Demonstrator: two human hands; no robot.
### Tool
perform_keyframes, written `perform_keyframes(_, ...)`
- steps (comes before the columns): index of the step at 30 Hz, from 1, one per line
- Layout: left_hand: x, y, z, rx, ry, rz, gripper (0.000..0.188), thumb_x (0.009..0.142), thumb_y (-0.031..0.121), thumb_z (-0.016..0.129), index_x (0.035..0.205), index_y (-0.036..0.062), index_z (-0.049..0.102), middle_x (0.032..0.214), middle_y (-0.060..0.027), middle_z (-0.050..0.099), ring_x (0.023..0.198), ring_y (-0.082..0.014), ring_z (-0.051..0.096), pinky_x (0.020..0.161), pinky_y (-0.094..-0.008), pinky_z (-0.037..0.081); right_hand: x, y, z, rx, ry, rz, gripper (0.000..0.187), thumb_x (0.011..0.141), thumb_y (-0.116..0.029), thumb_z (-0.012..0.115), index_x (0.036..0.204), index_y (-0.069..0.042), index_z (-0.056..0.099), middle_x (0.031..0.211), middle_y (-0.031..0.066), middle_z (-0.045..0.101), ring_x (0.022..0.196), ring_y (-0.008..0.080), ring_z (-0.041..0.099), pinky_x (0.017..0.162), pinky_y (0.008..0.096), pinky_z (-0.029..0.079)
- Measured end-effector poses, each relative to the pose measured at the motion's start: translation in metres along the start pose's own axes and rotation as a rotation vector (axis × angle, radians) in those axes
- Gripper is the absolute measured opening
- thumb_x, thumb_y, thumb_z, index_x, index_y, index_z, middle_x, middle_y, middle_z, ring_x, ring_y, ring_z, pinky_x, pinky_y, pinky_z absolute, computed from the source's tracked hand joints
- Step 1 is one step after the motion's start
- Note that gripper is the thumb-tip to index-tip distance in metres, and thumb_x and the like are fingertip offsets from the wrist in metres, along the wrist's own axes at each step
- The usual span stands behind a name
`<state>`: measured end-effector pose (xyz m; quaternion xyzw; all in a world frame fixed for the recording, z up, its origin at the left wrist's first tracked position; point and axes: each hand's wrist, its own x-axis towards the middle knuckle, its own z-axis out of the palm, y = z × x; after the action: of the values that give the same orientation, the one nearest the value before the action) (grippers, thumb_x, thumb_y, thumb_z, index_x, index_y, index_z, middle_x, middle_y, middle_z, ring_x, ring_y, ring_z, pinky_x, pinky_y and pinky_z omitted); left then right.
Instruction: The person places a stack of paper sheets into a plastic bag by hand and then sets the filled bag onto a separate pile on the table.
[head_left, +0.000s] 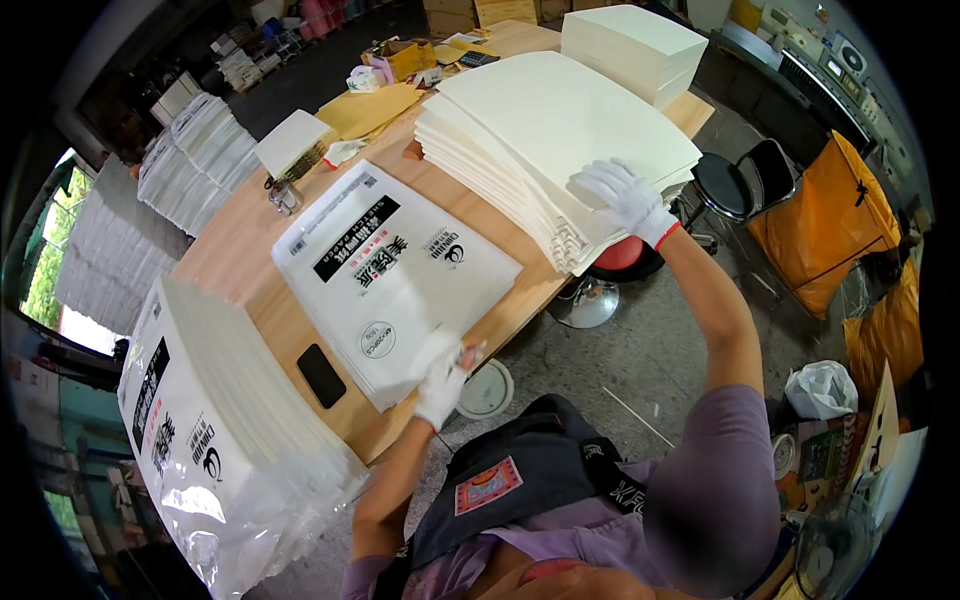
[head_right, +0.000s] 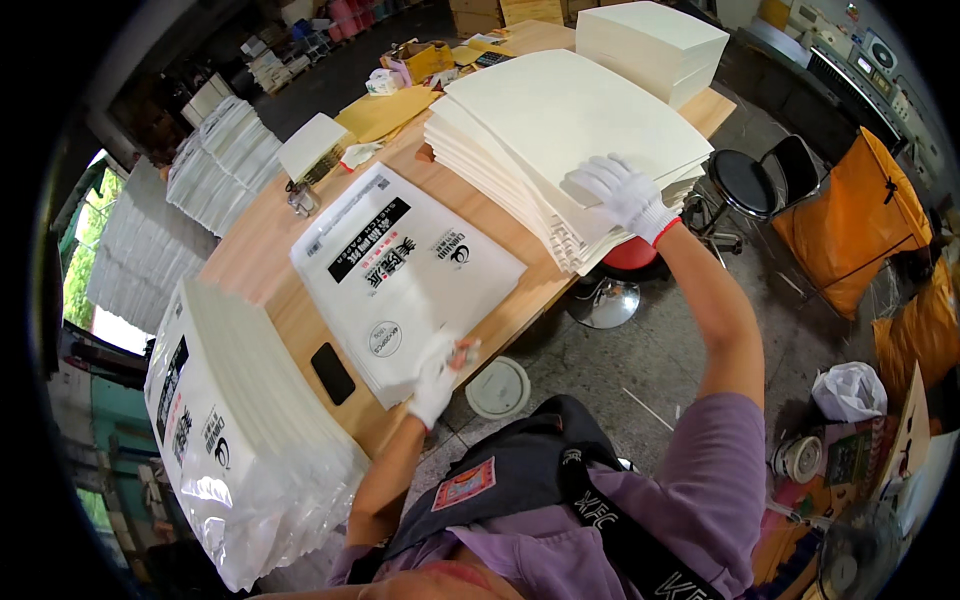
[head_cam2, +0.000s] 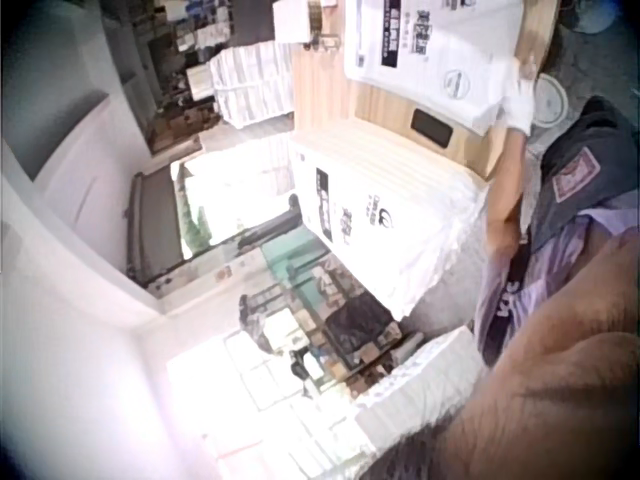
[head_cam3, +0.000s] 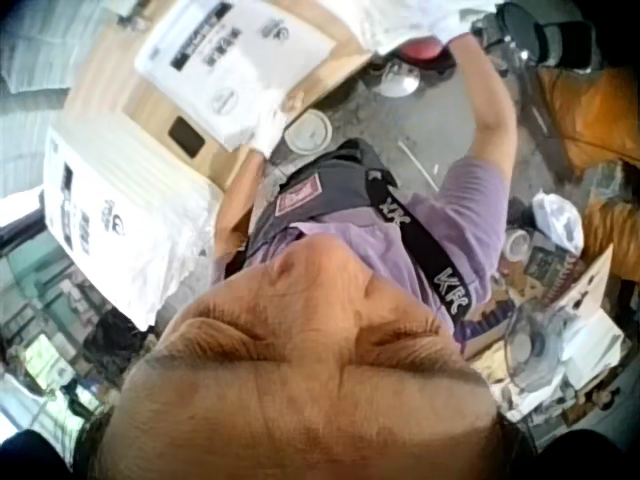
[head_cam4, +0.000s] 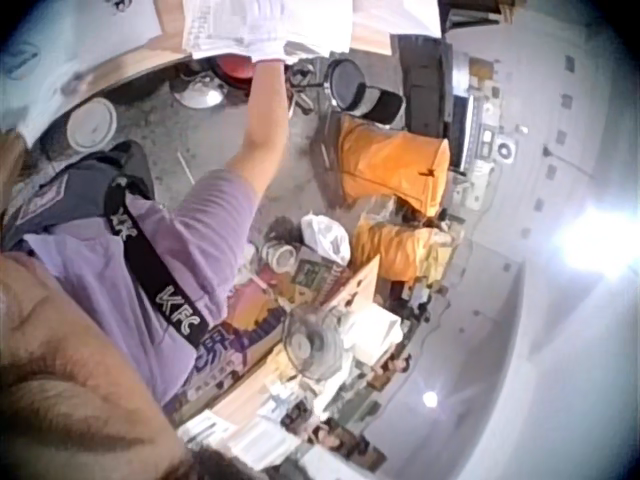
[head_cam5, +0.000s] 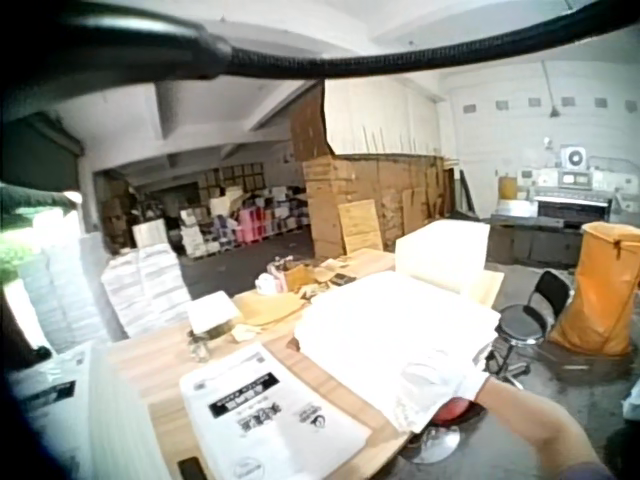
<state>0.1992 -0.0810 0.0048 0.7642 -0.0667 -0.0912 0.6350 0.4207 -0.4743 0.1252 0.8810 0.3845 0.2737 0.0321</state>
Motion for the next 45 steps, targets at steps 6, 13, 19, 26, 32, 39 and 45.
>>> perform_keyframes(6, 0.109, 0.114, 0.036, -0.354, -0.163, -0.139, 0.051, 0.101, 0.041, 0.040, 0.130, 0.0009, 0.048, 0.119, -0.0129, 0.059, 0.086, -0.0170, 0.062, 0.080, -0.0291, 0.050, 0.011, 0.008, -0.025, 0.068, -0.101, 0.242, 0.033, 0.090, -0.020, 0.048, 0.122, -0.014, 0.052, 0.115, 0.0104, 0.062, 0.105, 0.0252, 0.062, 0.081, 0.0381, 0.053)
perform_keyframes(13, 0.156, 0.095, 0.024, -0.663, -0.005, -0.242, 0.048, 0.097, 0.037, 0.044, 0.123, -0.0021, 0.053, 0.110, -0.0163, 0.063, 0.084, -0.0213, 0.064, 0.073, -0.0304, 0.053, 0.009, -0.166, -0.164, 0.408, -0.479, 0.125, 0.040, 0.081, -0.036, 0.063, 0.107, -0.007, 0.057, 0.095, 0.0189, 0.064, 0.085, 0.0364, 0.066, 0.067, 0.0445, 0.053)
perform_keyframes(19, 0.082, 0.137, -0.049, -0.285, -0.175, -0.248, 0.026, 0.090, 0.015, 0.057, 0.103, -0.0071, 0.063, 0.090, -0.0113, 0.068, 0.078, -0.0146, 0.065, 0.069, -0.0277, 0.052, -0.092, -0.067, -0.086, 1.000, 0.099, 0.886, 0.052, 0.087, -0.020, 0.065, 0.132, 0.001, 0.050, 0.127, 0.0146, 0.057, 0.110, 0.0217, 0.058, 0.095, 0.0347, 0.048)
perform_keyframes(26, 0.058, 0.163, 0.019, 0.318, -0.213, -0.073, 0.056, 0.087, 0.025, 0.059, 0.134, -0.0013, 0.044, 0.127, -0.0262, 0.051, 0.108, -0.0353, 0.058, 0.089, -0.0388, 0.047, -0.075, -0.113, -0.084, 1.766, 0.180, 0.946, 0.063, 0.086, -0.016, 0.065, 0.140, 0.004, 0.039, 0.140, 0.0120, 0.046, 0.121, 0.0202, 0.052, 0.097, 0.0317, 0.046)
perform_keyframes(32, 0.035, 0.175, 0.139, 0.938, -0.129, 0.295, 0.092, 0.068, 0.037, 0.070, 0.138, -0.0082, 0.032, 0.147, -0.0309, 0.015, 0.137, -0.0470, 0.015, 0.106, -0.0587, 0.019, -0.046, -0.164, -0.098, 1.058, -0.093, 1.179, 0.040, 0.086, -0.025, 0.067, 0.113, 0.004, 0.064, 0.101, 0.0127, 0.069, 0.088, 0.0160, 0.064, 0.075, 0.0284, 0.050)
perform_keyframes(39, 0.069, 0.071, 0.036, 0.520, 0.052, 0.323, 0.055, 0.077, 0.036, 0.071, 0.119, 0.0052, 0.055, 0.125, -0.0160, 0.052, 0.120, -0.0310, 0.046, 0.099, -0.0399, 0.038, -0.052, -0.167, -0.106, 0.925, 0.119, 0.971, 0.027, 0.090, -0.019, 0.062, 0.101, 0.005, 0.066, 0.083, 0.0128, 0.070, 0.076, 0.0139, 0.065, 0.068, 0.0299, 0.050)
perform_keyframes(45, 0.083, -0.078, -0.059, 0.978, 0.224, -0.023, 0.024, 0.082, 0.034, 0.066, 0.092, 0.0128, 0.062, 0.103, -0.0087, 0.063, 0.092, -0.0309, 0.059, 0.082, -0.0442, 0.046, -0.034, -0.176, -0.130, 0.742, -0.128, 0.619, 0.020, 0.086, -0.019, 0.063, 0.097, -0.003, 0.068, 0.084, 0.0160, 0.067, 0.071, 0.0289, 0.066, 0.064, 0.0331, 0.052)
